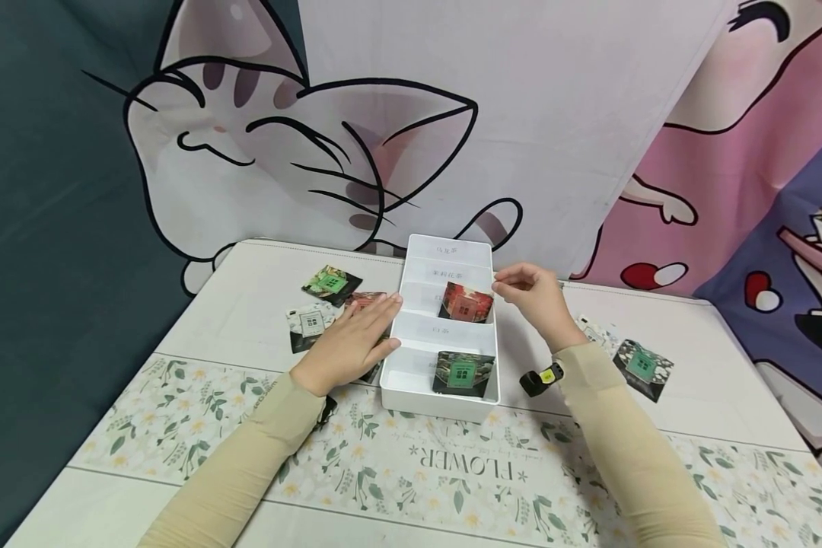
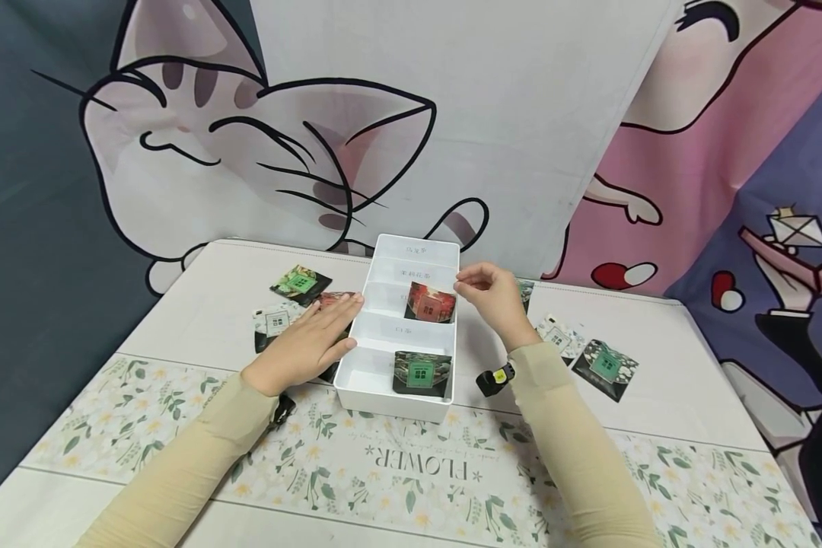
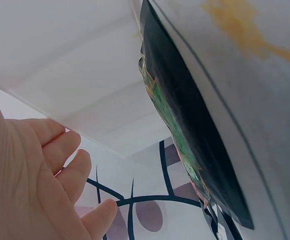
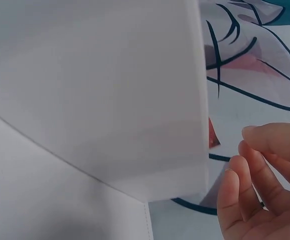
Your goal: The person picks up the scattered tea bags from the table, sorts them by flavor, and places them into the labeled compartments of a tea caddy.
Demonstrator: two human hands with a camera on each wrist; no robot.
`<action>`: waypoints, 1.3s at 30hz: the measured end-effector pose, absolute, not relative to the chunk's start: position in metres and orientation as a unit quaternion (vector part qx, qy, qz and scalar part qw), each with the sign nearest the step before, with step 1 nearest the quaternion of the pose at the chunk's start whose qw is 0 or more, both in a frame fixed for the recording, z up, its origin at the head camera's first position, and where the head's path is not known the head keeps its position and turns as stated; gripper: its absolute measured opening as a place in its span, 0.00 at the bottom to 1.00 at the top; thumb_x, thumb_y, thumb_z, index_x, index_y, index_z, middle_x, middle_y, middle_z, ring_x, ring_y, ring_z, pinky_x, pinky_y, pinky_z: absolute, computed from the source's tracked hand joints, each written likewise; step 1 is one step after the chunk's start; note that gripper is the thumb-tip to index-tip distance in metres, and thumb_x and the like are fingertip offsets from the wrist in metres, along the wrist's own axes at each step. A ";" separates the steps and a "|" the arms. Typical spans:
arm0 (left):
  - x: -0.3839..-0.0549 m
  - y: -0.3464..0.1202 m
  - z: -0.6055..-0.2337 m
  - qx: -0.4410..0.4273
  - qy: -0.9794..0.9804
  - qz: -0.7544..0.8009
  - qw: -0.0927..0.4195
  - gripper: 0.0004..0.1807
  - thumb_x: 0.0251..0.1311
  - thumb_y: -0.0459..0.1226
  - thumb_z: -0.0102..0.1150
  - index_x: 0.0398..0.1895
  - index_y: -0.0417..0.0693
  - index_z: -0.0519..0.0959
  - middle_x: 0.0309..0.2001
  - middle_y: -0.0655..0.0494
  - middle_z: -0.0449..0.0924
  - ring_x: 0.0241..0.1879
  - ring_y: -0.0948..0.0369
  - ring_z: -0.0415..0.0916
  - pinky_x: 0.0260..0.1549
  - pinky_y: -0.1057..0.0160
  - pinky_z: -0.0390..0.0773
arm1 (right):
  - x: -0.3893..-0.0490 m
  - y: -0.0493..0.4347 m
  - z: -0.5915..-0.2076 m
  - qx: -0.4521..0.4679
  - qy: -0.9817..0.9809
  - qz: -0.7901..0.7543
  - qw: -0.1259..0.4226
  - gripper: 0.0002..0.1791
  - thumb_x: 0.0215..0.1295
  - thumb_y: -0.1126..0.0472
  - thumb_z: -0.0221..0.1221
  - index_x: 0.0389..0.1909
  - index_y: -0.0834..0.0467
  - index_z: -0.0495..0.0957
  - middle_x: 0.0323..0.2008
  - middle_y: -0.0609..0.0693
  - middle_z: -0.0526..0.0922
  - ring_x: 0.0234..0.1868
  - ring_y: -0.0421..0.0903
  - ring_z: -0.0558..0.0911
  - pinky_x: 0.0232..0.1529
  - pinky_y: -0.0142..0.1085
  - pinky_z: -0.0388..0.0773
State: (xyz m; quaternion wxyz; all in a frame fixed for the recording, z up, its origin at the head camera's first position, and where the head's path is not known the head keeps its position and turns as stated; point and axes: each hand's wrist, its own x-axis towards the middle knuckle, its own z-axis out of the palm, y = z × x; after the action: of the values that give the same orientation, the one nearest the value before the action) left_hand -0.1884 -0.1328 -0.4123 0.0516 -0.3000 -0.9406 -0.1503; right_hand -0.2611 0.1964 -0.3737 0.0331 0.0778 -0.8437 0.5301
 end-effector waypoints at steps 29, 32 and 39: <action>-0.189 -0.133 -0.414 -0.300 -0.941 -0.143 0.055 0.40 0.78 0.61 0.27 0.82 0.47 0.49 0.81 0.53 0.48 0.79 0.51 0.47 0.78 0.47 0.39 | -0.296 0.279 -0.384 -0.035 -0.880 0.473 0.032 0.18 0.73 0.64 0.57 0.57 0.71 0.75 0.47 0.61 0.80 0.34 0.38 0.84 0.45 0.32 0.86; -0.189 -0.133 -0.414 -0.300 -0.941 -0.145 0.054 0.39 0.79 0.60 0.30 0.82 0.47 0.49 0.81 0.52 0.48 0.79 0.51 0.48 0.78 0.47 0.40 | -0.298 0.284 -0.385 -0.052 -0.880 0.472 0.022 0.19 0.74 0.65 0.56 0.60 0.72 0.74 0.52 0.65 0.79 0.35 0.38 0.84 0.48 0.34 0.86; -0.188 -0.132 -0.412 -0.300 -0.942 -0.143 0.052 0.38 0.79 0.59 0.32 0.82 0.47 0.48 0.81 0.52 0.47 0.79 0.51 0.48 0.78 0.47 0.40 | -0.312 0.297 -0.394 -0.078 -0.892 0.446 -0.001 0.22 0.72 0.64 0.57 0.60 0.75 0.73 0.54 0.71 0.79 0.36 0.41 0.86 0.47 0.37 0.87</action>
State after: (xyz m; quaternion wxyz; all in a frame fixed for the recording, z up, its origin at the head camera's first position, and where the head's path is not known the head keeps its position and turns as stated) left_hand -0.1884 -0.1323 -0.4120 0.0519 -0.2998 -0.9418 -0.1428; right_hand -0.3116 0.2971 -0.3940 -0.0008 -0.0778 -0.8915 0.4462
